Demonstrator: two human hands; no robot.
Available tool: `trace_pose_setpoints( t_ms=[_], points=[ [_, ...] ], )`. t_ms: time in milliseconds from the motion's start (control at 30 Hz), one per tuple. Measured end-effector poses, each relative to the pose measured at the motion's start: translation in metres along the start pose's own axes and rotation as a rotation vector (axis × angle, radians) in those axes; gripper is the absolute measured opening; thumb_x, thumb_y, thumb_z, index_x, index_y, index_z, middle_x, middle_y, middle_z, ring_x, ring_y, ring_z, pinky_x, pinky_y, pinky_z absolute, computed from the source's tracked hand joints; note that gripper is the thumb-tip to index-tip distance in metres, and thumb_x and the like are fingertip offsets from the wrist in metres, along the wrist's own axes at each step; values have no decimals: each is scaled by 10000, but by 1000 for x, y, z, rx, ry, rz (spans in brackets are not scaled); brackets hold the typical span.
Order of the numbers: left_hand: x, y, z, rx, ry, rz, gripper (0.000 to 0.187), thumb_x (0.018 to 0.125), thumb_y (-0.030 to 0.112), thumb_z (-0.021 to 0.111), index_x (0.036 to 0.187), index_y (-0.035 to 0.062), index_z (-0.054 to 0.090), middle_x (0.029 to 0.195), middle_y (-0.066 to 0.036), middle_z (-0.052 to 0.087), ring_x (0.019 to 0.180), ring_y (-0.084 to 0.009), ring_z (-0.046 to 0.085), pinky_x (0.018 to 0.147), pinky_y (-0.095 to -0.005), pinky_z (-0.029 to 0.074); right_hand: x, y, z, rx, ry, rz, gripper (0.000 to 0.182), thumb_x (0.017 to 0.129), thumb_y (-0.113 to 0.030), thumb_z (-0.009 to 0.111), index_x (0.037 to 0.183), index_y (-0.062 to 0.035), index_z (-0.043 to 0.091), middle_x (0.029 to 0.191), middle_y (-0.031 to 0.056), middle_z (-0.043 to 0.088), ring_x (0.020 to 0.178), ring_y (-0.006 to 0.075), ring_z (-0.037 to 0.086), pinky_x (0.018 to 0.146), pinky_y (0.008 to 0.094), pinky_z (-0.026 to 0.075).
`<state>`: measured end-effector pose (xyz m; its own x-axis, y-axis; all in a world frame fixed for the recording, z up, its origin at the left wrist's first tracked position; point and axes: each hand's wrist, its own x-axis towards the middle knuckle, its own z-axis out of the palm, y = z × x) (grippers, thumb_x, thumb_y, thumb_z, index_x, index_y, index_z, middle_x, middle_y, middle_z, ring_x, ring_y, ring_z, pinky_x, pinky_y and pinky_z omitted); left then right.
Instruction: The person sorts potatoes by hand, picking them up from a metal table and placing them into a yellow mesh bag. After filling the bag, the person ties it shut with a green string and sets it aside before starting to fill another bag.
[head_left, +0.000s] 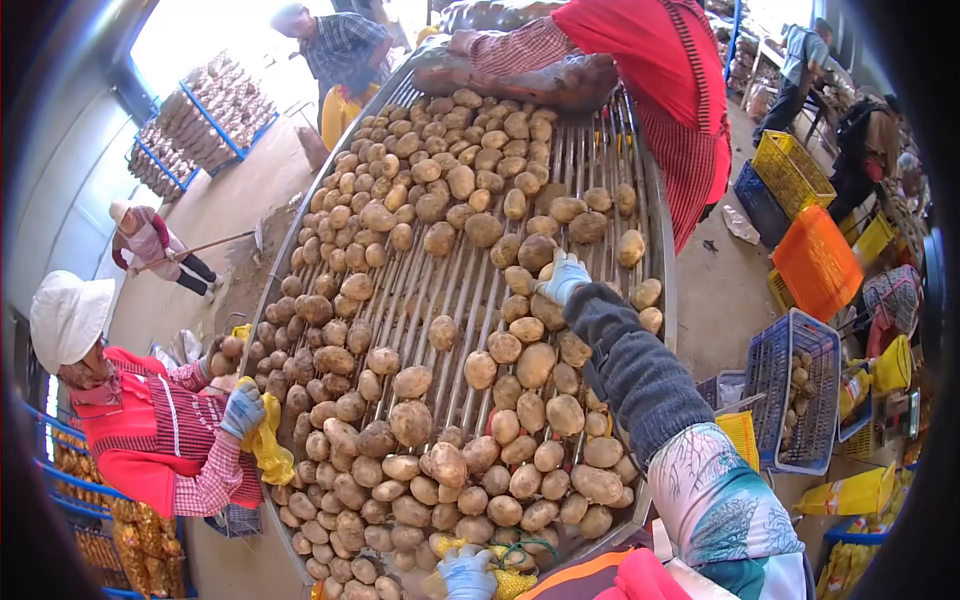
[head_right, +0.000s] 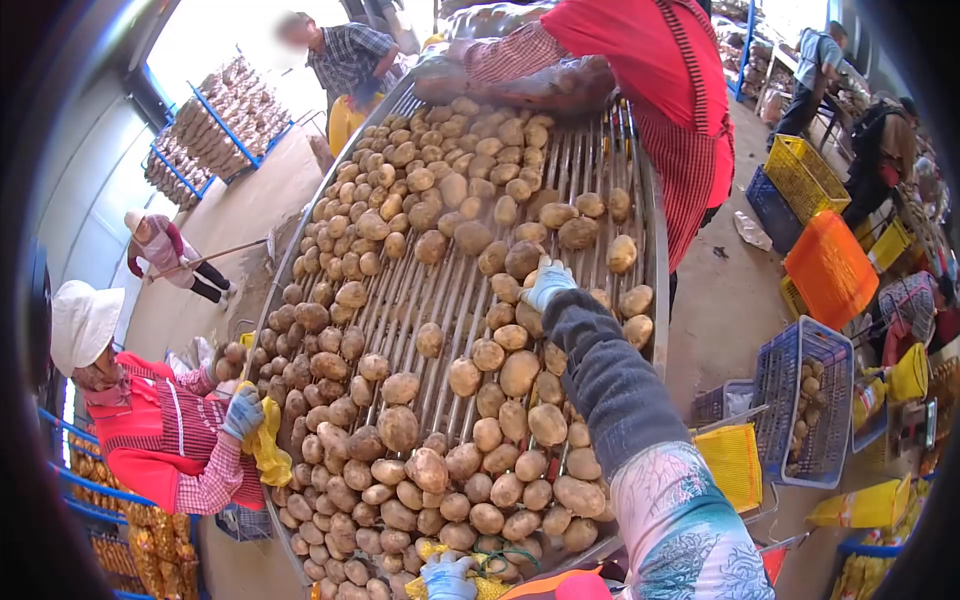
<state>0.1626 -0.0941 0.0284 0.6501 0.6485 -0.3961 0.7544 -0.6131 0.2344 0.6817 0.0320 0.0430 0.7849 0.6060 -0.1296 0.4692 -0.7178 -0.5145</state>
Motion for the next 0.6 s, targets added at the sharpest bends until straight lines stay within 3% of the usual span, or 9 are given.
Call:
trace_pose_setpoints(
  t_ms=[133,233,300,333,367,433,467,500,600],
  points=[
    [4,0,2,12,-6,-12,295,622,177,656,912,231,666,1047,-67,587,908,-346,551,760,-490,406,-25,-14,-5,-76,-34,-100,696,650,-488,733,1153,-60,516,1203,186,503,1118,381,486,948,433,415],
    [7,2,-4,35,-123,-49,388,652,252,683,1032,187,643,1126,-130,569,979,-382,545,797,-515,428,-68,-41,-15,-88,-327,-290,677,652,-463,730,1161,-64,530,1200,183,499,1117,369,488,958,419,410],
    [7,5,-8,54,-75,-11,301,641,232,668,942,225,666,1062,-63,579,1010,-346,517,815,-504,394,-106,-47,12,-27,-163,-443,640,654,-431,735,1145,-63,554,1137,182,545,1064,367,527,932,427,430],
    [5,6,-9,66,-23,10,230,629,212,654,851,262,688,998,4,589,1041,-310,490,833,-493,360,-120,-48,22,-108,22,-586,556,718,-389,707,1130,-47,556,991,136,610,926,310,596,873,388,471],
    [5,3,-6,87,4,31,223,621,199,658,834,262,687,993,-8,585,1035,-321,494,826,-498,362,-127,-47,37,-105,5,-587,556,718,-389,707,1130,-47,556,991,136,610,926,310,596,873,388,471],
    [5,1,-8,31,28,64,230,610,189,664,829,259,679,977,-16,576,1031,-345,480,836,-505,360,-140,-43,67,1138,-280,-359,427,869,-378,587,1127,-40,551,978,110,612,900,262,615,906,345,462],
    [5,1,-11,33,37,76,222,622,181,655,830,254,683,976,-18,582,1033,-334,489,825,-505,364,-158,-43,48,1584,-584,-280,459,940,-438,479,1149,-30,506,975,97,605,929,226,612,891,336,480],
    [5,1,-14,34,48,94,216,635,173,646,832,249,687,974,-19,588,1034,-324,499,815,-504,367,-176,-53,31,1843,-692,-189,557,920,-540,441,1163,-41,485,1030,119,599,952,245,612,871,399,497],
    [3,-6,-18,0,56,177,230,635,155,640,845,243,676,1000,-8,595,1019,-311,504,815,-491,370,-225,-60,11,2018,-759,154,627,887,-593,449,1265,-93,419,1121,144,565,1003,305,599,860,510,491]
  ],
)
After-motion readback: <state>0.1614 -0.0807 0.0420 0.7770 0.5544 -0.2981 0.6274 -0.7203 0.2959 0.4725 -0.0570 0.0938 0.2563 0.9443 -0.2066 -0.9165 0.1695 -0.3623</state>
